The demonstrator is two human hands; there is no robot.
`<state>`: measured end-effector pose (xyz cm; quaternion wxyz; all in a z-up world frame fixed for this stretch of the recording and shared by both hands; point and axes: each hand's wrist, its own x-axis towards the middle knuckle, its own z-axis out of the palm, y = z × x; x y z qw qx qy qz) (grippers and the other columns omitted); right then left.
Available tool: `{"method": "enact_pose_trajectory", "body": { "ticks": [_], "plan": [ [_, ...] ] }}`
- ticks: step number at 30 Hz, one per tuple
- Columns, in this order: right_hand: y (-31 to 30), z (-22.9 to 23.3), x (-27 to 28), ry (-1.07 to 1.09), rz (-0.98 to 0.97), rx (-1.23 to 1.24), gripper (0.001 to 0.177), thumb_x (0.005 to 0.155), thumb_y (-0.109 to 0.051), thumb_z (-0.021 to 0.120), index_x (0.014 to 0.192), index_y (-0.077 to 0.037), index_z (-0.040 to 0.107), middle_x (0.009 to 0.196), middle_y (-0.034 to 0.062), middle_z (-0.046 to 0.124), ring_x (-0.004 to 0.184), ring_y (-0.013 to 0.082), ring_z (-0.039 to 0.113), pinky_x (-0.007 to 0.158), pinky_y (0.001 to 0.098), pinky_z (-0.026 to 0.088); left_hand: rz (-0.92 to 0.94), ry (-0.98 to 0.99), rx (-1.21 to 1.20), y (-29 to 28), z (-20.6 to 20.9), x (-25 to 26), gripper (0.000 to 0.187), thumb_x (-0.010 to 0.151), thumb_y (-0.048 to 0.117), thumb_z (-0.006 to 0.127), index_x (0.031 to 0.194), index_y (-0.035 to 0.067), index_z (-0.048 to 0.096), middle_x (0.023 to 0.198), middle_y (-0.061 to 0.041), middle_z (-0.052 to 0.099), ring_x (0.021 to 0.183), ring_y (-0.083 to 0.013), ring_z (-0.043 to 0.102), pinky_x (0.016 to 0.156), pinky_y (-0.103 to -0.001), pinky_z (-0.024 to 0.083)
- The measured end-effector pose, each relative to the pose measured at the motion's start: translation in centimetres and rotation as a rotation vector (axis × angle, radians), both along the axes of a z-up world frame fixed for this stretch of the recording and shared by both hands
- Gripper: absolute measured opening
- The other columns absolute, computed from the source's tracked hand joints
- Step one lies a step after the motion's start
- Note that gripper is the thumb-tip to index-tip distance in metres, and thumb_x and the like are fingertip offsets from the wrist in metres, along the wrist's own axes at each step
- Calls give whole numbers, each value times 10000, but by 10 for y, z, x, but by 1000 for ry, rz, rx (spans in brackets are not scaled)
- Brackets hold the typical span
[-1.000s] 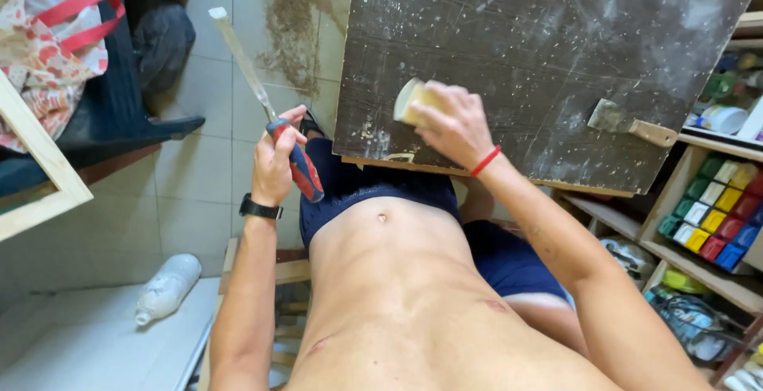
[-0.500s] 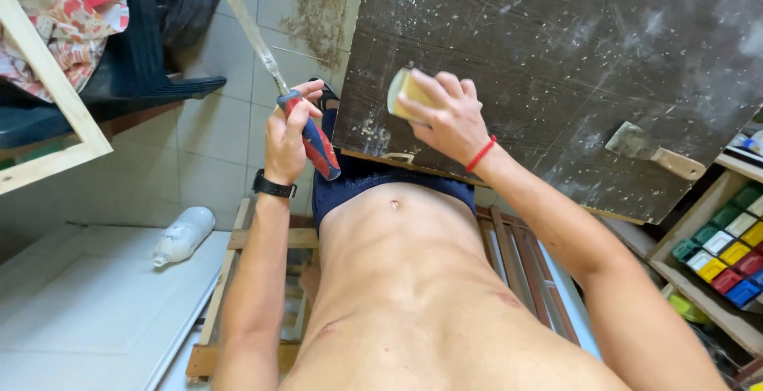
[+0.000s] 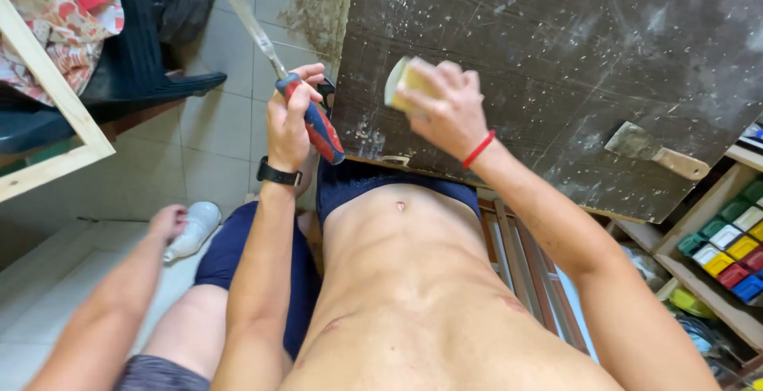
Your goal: The person uses a chisel to scrape a wooden surface and then follows up with a sanding block to smooth it out.
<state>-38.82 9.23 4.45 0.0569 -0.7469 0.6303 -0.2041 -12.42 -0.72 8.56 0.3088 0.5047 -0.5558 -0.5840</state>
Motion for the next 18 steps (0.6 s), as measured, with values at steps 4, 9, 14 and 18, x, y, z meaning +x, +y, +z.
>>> {"method": "enact_pose_trajectory", "body": {
  "ticks": [4,9,14,18],
  "plan": [
    [10,4,-7,-15,60,36,232,734,-301,733,963,-335,720,1259,-27,617,1059,252,546,773,377,396,-79,-40,-20,-3,6,-3,414,1001,386,464,778,63,594,1246,-159,643,1137,-317,644,1018,-406,435],
    [1,9,10,13,23,0,265,723,-294,758,983,-330,716,1251,-16,604,1047,258,539,763,375,400,-88,-50,-34,6,7,5,429,1006,399,458,781,58,592,1239,-161,644,1129,-327,646,1006,-416,442],
    [1,1,2,46,4,12,338,767,-314,763,1101,-321,714,1270,10,594,1061,267,539,779,376,406,-53,-47,15,20,3,23,412,994,388,473,761,72,597,1219,-147,662,1105,-320,656,993,-415,450],
    [15,3,21,26,45,14,302,744,-304,769,1043,-317,733,1261,8,609,1064,265,541,788,378,403,-74,-47,19,32,8,37,434,996,418,469,777,67,600,1216,-148,665,1108,-313,653,989,-405,452]
  ]
}}
